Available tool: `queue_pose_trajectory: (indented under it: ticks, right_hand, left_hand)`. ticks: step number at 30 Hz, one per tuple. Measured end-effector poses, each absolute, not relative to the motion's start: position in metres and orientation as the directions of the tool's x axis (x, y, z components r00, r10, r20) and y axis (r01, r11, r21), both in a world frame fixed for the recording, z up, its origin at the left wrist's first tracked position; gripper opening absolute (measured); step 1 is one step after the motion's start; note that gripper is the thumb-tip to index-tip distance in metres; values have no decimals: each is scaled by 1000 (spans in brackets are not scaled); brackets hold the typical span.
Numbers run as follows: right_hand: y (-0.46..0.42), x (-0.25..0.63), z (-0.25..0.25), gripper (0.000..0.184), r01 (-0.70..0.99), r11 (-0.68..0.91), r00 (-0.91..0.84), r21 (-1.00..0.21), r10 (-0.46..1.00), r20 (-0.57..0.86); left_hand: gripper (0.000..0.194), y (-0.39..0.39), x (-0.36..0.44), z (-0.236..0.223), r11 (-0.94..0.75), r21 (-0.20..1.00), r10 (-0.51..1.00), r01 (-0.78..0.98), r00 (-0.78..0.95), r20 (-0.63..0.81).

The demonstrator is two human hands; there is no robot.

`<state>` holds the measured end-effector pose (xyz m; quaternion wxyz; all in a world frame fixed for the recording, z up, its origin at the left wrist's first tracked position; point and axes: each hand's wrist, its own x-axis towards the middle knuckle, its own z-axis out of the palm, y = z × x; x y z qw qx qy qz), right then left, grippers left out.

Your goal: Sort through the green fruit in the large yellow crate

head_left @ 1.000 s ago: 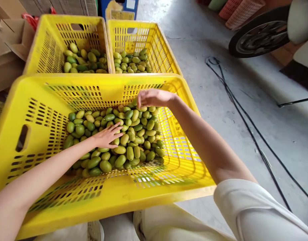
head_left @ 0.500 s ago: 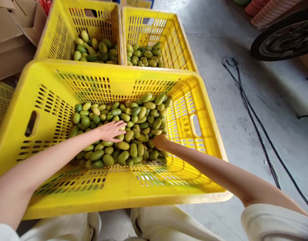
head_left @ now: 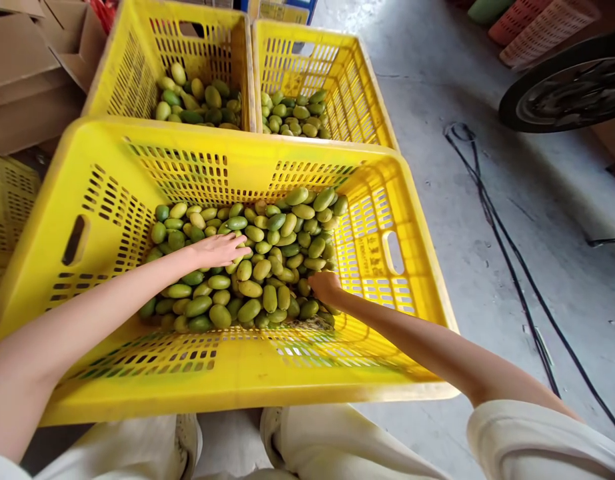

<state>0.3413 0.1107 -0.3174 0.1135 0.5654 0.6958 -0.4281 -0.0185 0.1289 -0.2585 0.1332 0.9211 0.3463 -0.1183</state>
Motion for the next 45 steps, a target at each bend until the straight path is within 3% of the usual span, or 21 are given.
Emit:
queue_pose_trajectory:
  ticks: [4, 8, 10, 15, 16, 18, 20, 21, 23, 26, 30, 33, 37, 45]
  right_hand:
    - [116, 338, -313, 17, 972, 97, -224, -215, 668, -709]
    - [119, 340, -316, 24, 976, 140, -216, -166, 660, -719]
    - [119, 343, -320, 24, 969, 126, -240, -211, 679, -694]
    - [125, 340, -312, 58, 873, 55, -357, -484, 750, -557]
    - [128, 336, -303, 58, 870, 56, -362, -490, 746, -558]
    - [138, 324, -282, 50, 926, 87, -317, -367, 707, -632]
    - [150, 310, -259, 32, 921, 83, -336, -379, 663, -670]
    - [155, 303, -248, 30, 908, 61, -357, -414, 631, -689]
    - [164, 292, -230, 45, 795, -111, -441, -596, 570, -694]
    - [171, 276, -213, 59, 459, -337, -578, -822, 589, -565]
    - [175, 254, -197, 50, 56, -485, -520, -872, 732, -441]
    - [177, 240, -187, 42, -40, -565, -426, -824, 756, -498]
    - [174, 232, -182, 45, -88, -599, -361, -796, 764, -535]
    - [152, 222, -184, 27, -321, -661, -348, -678, 748, -565]
  left_hand:
    - [48, 121, -35, -253, -591, 215, 701, 777, 627, -340]
    - [42, 107, -67, -257, -361, 377, 833, 853, 477, -282]
    - [39, 101, -84, -259, -272, 480, 877, 834, 420, -234]
    - [41, 93, -101, -257, -96, 631, 940, 770, 279, -197]
    - [41, 94, -99, -256, -58, 660, 950, 749, 244, -194]
    - [40, 96, -91, -255, 44, 740, 963, 671, 169, -211]
    - [36, 100, -80, -254, 173, 820, 959, 545, 95, -266]
    - [35, 102, -74, -254, 235, 852, 954, 468, 59, -295]
    - [35, 105, -63, -251, 340, 892, 936, 299, -20, -350]
    - [40, 108, -47, -239, 487, 873, 872, 5, -59, -486]
    - [41, 110, -32, -219, 567, 772, 807, -286, 8, -590]
    - [37, 111, -29, -208, 538, 749, 815, -387, 10, -579]
    - [31, 110, -31, -199, 513, 725, 830, -460, 49, -556]
    - [27, 93, -33, -191, 445, 740, 862, -505, 17, -507]
